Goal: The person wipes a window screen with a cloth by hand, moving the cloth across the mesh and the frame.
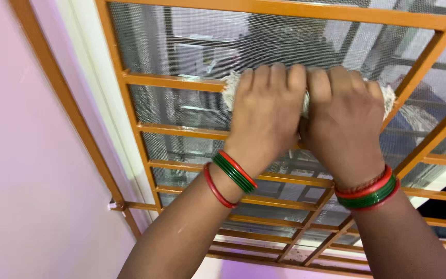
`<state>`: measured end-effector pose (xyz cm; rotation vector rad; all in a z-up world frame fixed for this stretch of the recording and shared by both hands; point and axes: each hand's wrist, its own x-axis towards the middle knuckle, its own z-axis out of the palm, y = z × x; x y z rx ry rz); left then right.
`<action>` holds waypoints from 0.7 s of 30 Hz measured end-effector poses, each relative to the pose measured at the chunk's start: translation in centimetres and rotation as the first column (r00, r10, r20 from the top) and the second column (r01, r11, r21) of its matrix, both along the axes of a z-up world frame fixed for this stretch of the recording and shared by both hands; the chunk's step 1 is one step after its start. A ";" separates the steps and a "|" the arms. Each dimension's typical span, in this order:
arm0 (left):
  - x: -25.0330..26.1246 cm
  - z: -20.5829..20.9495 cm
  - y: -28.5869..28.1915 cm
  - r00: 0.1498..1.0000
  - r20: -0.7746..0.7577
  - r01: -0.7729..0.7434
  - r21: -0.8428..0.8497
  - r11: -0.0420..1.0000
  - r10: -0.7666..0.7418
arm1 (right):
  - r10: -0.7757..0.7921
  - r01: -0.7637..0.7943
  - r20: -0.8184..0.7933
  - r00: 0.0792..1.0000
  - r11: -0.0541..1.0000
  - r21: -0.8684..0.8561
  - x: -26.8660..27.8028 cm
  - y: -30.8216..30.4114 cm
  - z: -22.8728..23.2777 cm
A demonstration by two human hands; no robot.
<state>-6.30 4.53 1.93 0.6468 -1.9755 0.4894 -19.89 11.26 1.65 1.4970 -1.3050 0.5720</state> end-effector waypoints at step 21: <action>1.1 6.8 -1.1 0.923 0.366 -0.048 0.414 0.909 -0.118 | -0.157 -0.320 0.490 0.858 0.582 0.748 -0.4 -1.3 9.6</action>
